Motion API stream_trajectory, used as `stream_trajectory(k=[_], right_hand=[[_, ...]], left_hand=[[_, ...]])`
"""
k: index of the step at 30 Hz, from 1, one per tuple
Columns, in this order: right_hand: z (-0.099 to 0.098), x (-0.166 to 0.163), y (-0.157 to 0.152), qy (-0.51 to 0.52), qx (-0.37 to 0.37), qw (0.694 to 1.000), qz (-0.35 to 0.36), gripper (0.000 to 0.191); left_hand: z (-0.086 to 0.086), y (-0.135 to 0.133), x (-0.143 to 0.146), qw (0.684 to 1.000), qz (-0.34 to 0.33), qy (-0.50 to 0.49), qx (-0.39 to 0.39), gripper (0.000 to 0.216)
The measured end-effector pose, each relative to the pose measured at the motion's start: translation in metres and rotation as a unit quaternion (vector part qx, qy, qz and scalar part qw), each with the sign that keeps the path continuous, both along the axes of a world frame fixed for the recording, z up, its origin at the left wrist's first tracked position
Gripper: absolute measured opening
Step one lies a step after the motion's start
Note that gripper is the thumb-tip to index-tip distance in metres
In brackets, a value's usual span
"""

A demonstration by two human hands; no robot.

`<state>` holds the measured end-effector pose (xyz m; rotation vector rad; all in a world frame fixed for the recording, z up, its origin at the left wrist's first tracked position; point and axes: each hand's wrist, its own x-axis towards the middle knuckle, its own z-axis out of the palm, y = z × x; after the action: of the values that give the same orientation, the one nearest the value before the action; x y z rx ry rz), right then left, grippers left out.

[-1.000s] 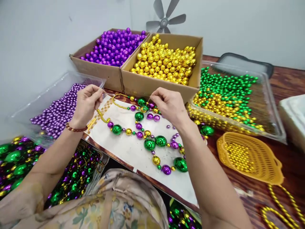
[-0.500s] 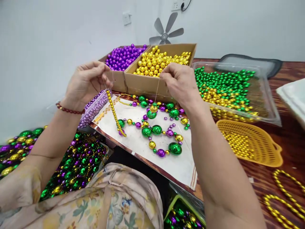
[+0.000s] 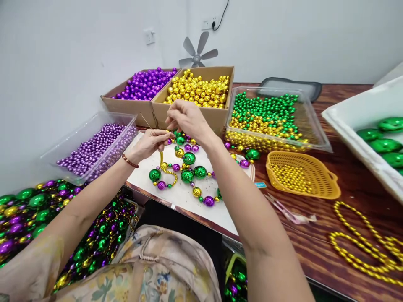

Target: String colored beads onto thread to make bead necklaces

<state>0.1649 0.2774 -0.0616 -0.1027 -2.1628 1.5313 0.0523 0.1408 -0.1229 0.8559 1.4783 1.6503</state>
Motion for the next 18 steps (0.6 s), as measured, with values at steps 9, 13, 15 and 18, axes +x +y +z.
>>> stream_trajectory(k=[9, 13, 15, 18], right_hand=[[-0.042, -0.026, 0.005, -0.05, -0.122, 0.99, 0.039, 0.014], [-0.063, -0.039, 0.014, -0.06, -0.148, 0.987, 0.004, 0.016], [-0.077, -0.044, 0.018, -0.1, -0.162, 0.982, 0.016, 0.014], [-0.1, -0.047, 0.021, -0.19, -0.174, 0.958, 0.124, 0.013]], left_hand=[[-0.038, 0.003, -0.01, 0.999, -0.039, -0.019, -0.016, 0.025], [-0.042, 0.001, -0.01, 0.997, -0.056, -0.05, -0.032, 0.026], [-0.042, -0.002, -0.01, 0.994, -0.056, -0.083, -0.043, 0.029], [-0.042, -0.01, -0.014, 0.989, -0.052, -0.122, -0.063, 0.031]])
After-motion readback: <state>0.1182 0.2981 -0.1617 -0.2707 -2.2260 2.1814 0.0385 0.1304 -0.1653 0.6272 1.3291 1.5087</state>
